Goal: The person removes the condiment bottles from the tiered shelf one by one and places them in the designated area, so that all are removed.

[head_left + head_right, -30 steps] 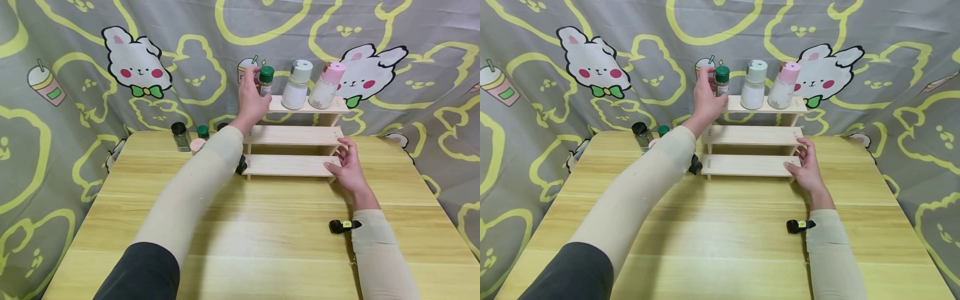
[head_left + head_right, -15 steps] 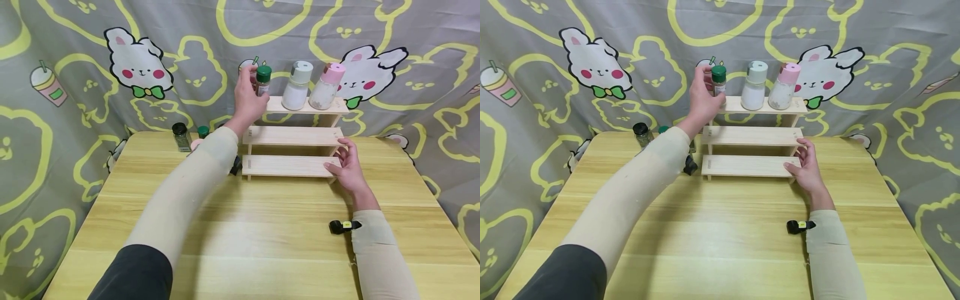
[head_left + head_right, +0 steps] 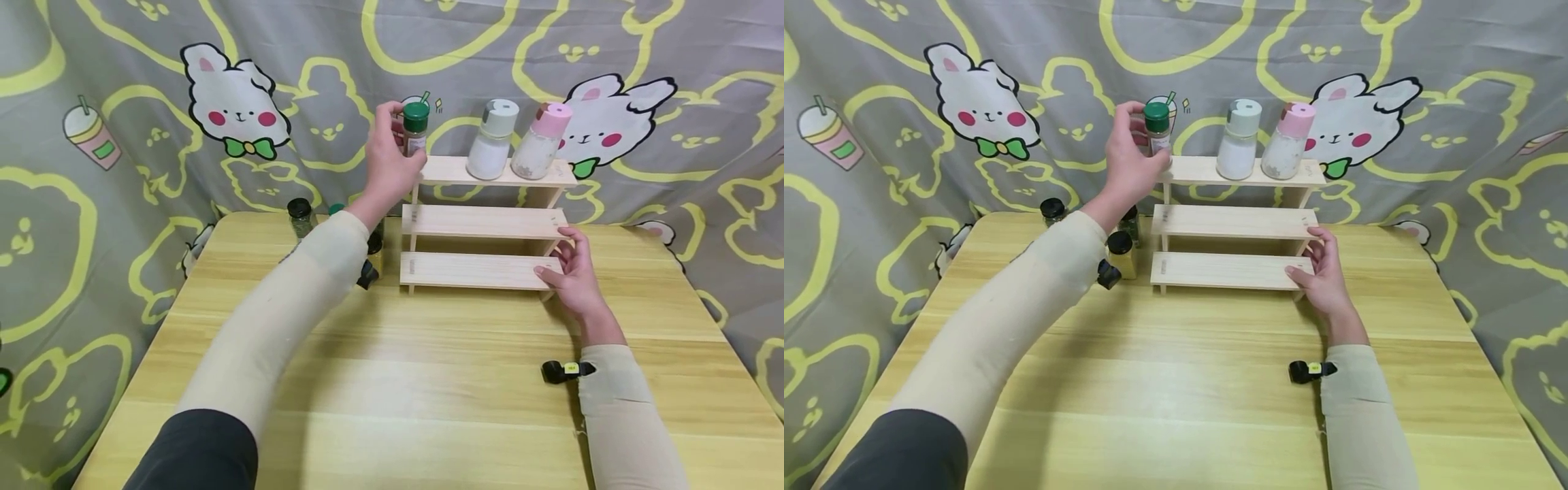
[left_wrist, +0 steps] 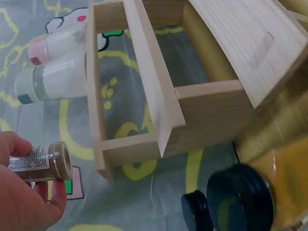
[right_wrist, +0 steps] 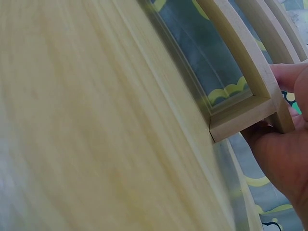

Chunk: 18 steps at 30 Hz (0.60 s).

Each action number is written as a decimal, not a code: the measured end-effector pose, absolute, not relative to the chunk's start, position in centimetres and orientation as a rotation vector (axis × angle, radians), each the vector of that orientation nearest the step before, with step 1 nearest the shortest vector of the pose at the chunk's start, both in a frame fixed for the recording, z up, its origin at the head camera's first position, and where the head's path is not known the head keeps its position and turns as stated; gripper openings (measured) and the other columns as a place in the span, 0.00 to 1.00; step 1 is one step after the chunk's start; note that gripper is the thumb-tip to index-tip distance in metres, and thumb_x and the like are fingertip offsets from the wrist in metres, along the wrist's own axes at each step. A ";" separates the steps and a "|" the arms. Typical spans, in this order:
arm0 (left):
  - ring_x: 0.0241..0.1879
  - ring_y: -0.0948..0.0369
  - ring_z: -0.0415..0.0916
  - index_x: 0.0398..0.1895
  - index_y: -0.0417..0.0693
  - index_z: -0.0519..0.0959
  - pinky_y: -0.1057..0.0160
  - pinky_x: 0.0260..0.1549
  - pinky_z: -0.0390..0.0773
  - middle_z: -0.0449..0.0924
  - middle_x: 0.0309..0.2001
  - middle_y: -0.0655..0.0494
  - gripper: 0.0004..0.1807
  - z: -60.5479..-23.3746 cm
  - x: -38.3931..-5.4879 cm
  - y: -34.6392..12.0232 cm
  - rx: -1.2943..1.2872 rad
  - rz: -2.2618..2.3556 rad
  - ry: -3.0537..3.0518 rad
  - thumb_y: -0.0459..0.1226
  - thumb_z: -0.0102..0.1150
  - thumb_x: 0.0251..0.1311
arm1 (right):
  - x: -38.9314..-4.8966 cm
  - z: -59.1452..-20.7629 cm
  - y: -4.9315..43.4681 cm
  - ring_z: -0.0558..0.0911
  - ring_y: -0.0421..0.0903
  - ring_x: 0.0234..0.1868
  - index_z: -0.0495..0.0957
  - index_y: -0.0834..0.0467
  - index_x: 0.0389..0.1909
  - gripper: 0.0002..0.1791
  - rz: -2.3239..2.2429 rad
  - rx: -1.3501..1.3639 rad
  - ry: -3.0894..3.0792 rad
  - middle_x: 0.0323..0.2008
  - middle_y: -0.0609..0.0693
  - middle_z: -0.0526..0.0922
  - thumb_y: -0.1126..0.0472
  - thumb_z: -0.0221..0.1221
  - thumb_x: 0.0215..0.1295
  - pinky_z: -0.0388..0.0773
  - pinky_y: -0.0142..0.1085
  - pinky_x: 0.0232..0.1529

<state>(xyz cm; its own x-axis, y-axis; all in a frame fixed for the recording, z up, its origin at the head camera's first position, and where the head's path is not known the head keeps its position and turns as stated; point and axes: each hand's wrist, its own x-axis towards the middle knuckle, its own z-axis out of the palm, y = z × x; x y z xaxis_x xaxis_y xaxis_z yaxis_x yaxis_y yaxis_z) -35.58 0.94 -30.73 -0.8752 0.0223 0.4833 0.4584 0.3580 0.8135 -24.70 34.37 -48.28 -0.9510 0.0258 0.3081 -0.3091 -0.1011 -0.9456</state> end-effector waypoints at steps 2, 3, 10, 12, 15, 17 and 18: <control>0.44 0.58 0.70 0.64 0.50 0.61 0.66 0.42 0.74 0.70 0.48 0.52 0.35 -30.5 -35.3 0.4 -0.417 -1.517 -2.244 0.25 0.65 0.55 | -24.7 -48.2 34.3 0.63 0.61 0.65 0.56 0.49 0.70 0.48 2.157 0.318 -1.924 0.64 0.60 0.65 0.92 0.50 0.54 0.76 0.30 0.52; 0.44 0.58 0.70 0.64 0.50 0.61 0.66 0.42 0.74 0.70 0.48 0.52 0.35 -30.4 -35.2 0.1 -0.417 -1.510 -2.245 0.25 0.65 0.55 | -24.7 -48.2 34.3 0.64 0.60 0.65 0.57 0.49 0.70 0.48 2.157 0.318 -1.919 0.64 0.59 0.65 0.92 0.50 0.54 0.76 0.30 0.52; 0.45 0.58 0.72 0.63 0.50 0.62 0.64 0.40 0.77 0.71 0.48 0.52 0.36 -30.0 -34.0 -1.7 -0.406 -1.495 -2.242 0.25 0.67 0.53 | -24.7 -48.1 34.3 0.64 0.59 0.64 0.56 0.49 0.70 0.48 2.163 0.318 -1.919 0.64 0.57 0.66 0.92 0.50 0.54 0.77 0.30 0.50; 0.44 0.58 0.73 0.63 0.50 0.62 0.63 0.39 0.79 0.71 0.47 0.52 0.36 -30.1 -33.7 -2.3 -0.400 -1.510 -2.226 0.24 0.66 0.52 | -24.7 -48.2 34.3 0.63 0.60 0.65 0.56 0.48 0.70 0.49 2.164 0.310 -1.923 0.64 0.58 0.65 0.92 0.50 0.54 0.78 0.30 0.50; 0.44 0.58 0.74 0.63 0.50 0.62 0.64 0.39 0.80 0.72 0.47 0.52 0.37 -30.1 -33.2 -3.2 -0.387 -1.542 -2.190 0.23 0.65 0.51 | -24.6 -48.3 34.3 0.62 0.61 0.65 0.56 0.48 0.71 0.48 2.167 0.313 -1.928 0.65 0.59 0.64 0.91 0.50 0.55 0.78 0.30 0.50; 0.44 0.59 0.74 0.63 0.50 0.63 0.64 0.40 0.80 0.72 0.48 0.52 0.37 -30.2 -32.8 -3.8 -0.378 -1.568 -2.167 0.22 0.65 0.51 | -24.6 -48.3 34.3 0.63 0.60 0.65 0.56 0.49 0.71 0.48 2.164 0.318 -1.928 0.65 0.59 0.64 0.91 0.50 0.55 0.77 0.29 0.50; 0.44 0.60 0.75 0.62 0.50 0.63 0.64 0.40 0.80 0.72 0.48 0.53 0.37 -30.2 -32.7 -4.1 -0.375 -1.581 -2.156 0.21 0.65 0.50 | -24.7 -48.3 34.3 0.63 0.60 0.65 0.56 0.49 0.71 0.48 2.162 0.320 -1.928 0.65 0.59 0.64 0.91 0.50 0.56 0.77 0.29 0.50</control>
<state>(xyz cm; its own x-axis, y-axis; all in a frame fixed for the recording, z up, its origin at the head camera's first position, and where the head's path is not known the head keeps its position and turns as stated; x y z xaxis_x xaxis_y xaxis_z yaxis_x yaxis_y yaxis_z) -32.67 -4.15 -30.19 -0.8672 -0.0393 0.4964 0.4616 0.3105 0.8310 -24.65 34.30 -48.27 -0.9506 0.0234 0.3096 -0.3102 -0.1103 -0.9443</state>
